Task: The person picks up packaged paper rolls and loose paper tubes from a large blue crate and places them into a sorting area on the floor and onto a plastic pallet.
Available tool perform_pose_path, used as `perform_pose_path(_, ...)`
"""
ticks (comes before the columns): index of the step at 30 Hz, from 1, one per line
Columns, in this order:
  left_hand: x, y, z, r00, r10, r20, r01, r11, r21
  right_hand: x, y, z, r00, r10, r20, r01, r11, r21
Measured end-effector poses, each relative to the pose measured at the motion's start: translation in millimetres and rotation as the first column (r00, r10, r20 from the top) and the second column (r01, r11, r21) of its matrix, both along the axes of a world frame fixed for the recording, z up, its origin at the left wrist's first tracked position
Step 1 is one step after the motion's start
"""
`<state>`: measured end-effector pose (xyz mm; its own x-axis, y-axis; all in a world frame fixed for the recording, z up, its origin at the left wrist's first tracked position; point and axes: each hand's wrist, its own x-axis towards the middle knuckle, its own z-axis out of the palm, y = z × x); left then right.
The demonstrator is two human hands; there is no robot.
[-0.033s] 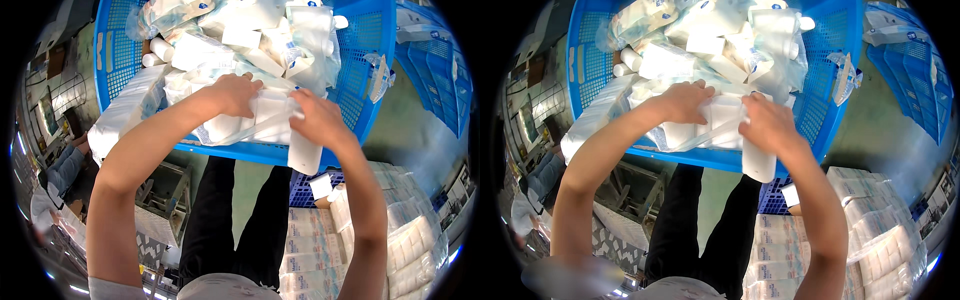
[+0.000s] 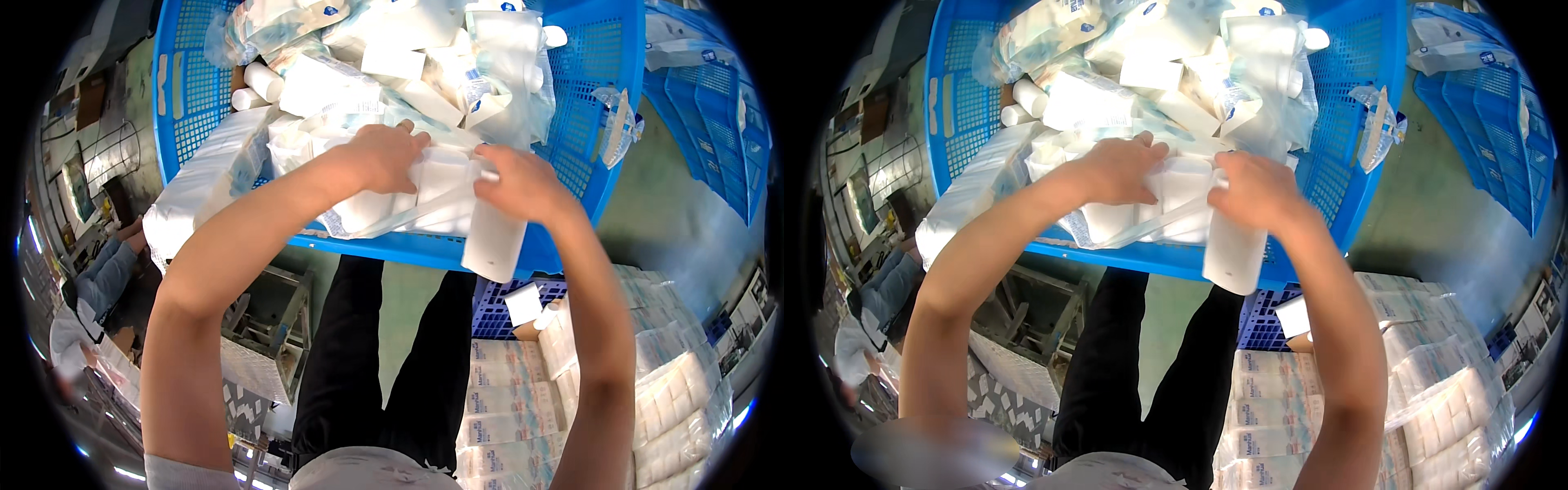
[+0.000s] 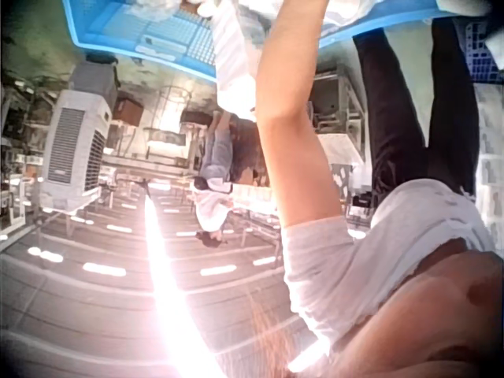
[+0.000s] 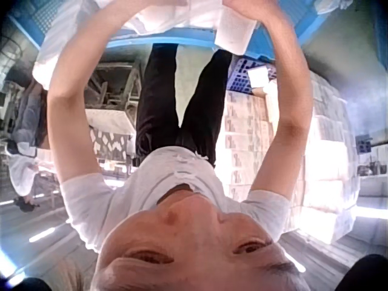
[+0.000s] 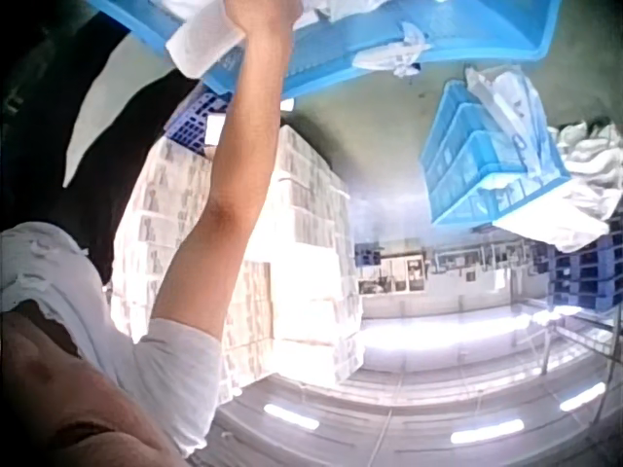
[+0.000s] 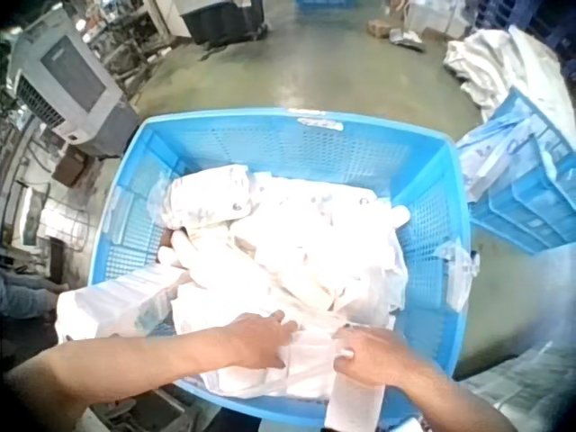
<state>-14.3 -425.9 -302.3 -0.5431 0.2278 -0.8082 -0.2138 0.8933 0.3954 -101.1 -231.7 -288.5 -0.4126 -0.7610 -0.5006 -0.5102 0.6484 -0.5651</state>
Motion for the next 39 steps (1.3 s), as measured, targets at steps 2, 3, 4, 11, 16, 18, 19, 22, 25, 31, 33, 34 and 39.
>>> perform_pose_path(2, -1.3, 14.4, -2.9, 1.0, 0.007, 0.005, -0.007, 0.999, -0.037, -29.6, -10.2, -19.9, 0.909, -0.076, 0.409, -0.054, 0.953, 0.298)
perform_pose_path(3, -1.3, 20.4, -5.1, 1.0, 0.012, 0.006, -0.012, 0.998, -0.058, -37.2, -15.2, -28.5, 0.907, -0.081, 0.413, -0.09, 0.922, 0.378)
perform_pose_path(4, -1.7, 24.4, -6.6, 1.0, 0.023, 0.005, -0.023, 0.997, -0.076, -42.6, -24.5, -31.3, 0.907, -0.081, 0.414, -0.129, 0.88, 0.457)
perform_pose_path(11, -18.3, 46.4, -12.8, 0.992, 0.034, 0.119, -0.024, 0.996, -0.083, -38.0, -38.9, -23.3, 0.906, 0.252, 0.341, -0.414, 0.697, 0.585)
perform_pose_path(16, -20.9, 64.9, -2.9, 0.986, 0.094, 0.135, -0.059, 0.969, -0.241, -45.1, -36.5, -9.5, 0.877, 0.153, 0.455, -0.422, 0.698, 0.579)
perform_pose_path(18, -6.4, 74.5, 14.1, 0.998, 0.044, 0.044, -0.031, 0.966, -0.257, -45.6, -23.4, -10.4, 0.85, 0.112, 0.514, -0.437, 0.695, 0.571)
perform_pose_path(19, -0.5, 76.4, 21.4, 1.0, 0.017, -0.003, -0.017, 0.961, -0.274, -42.1, -19.4, -5.2, 0.881, 0.113, 0.459, -0.39, 0.722, 0.571)
perform_pose_path(22, 10.0, 82.1, 37.6, 0.996, 0.039, -0.081, -0.059, 0.962, -0.267, -23.3, -13.2, 13.4, 0.931, 0.155, 0.33, -0.327, 0.756, 0.567)
perform_pose_path(25, 1.4, 89.8, 31.9, 0.988, 0.131, -0.086, -0.152, 0.933, -0.327, -13.1, -20.7, 13.3, 0.932, 0.214, 0.291, -0.35, 0.739, 0.576)
perform_pose_path(31, 1.3, 79.2, -23.2, 0.983, 0.144, -0.111, -0.164, 0.965, -0.206, -17.0, 0.5, -8.7, 0.955, 0.141, 0.261, -0.267, 0.79, 0.552)
perform_pose_path(33, 2.4, 66.8, -10.3, 0.979, 0.139, -0.148, -0.161, 0.975, -0.151, -25.6, -5.1, -8.6, 0.948, 0.19, 0.255, -0.312, 0.71, 0.631)
perform_pose_path(34, 2.5, 58.5, -2.4, 0.978, 0.143, -0.155, -0.159, 0.983, -0.097, -26.1, -7.5, -9.2, 0.944, 0.216, 0.248, -0.327, 0.699, 0.636)
perform_pose_path(39, -14.0, 63.8, -7.1, 0.963, 0.053, -0.263, -0.059, 0.998, -0.014, -21.0, -10.4, -26.4, 0.895, 0.384, 0.226, -0.42, 0.558, 0.715)
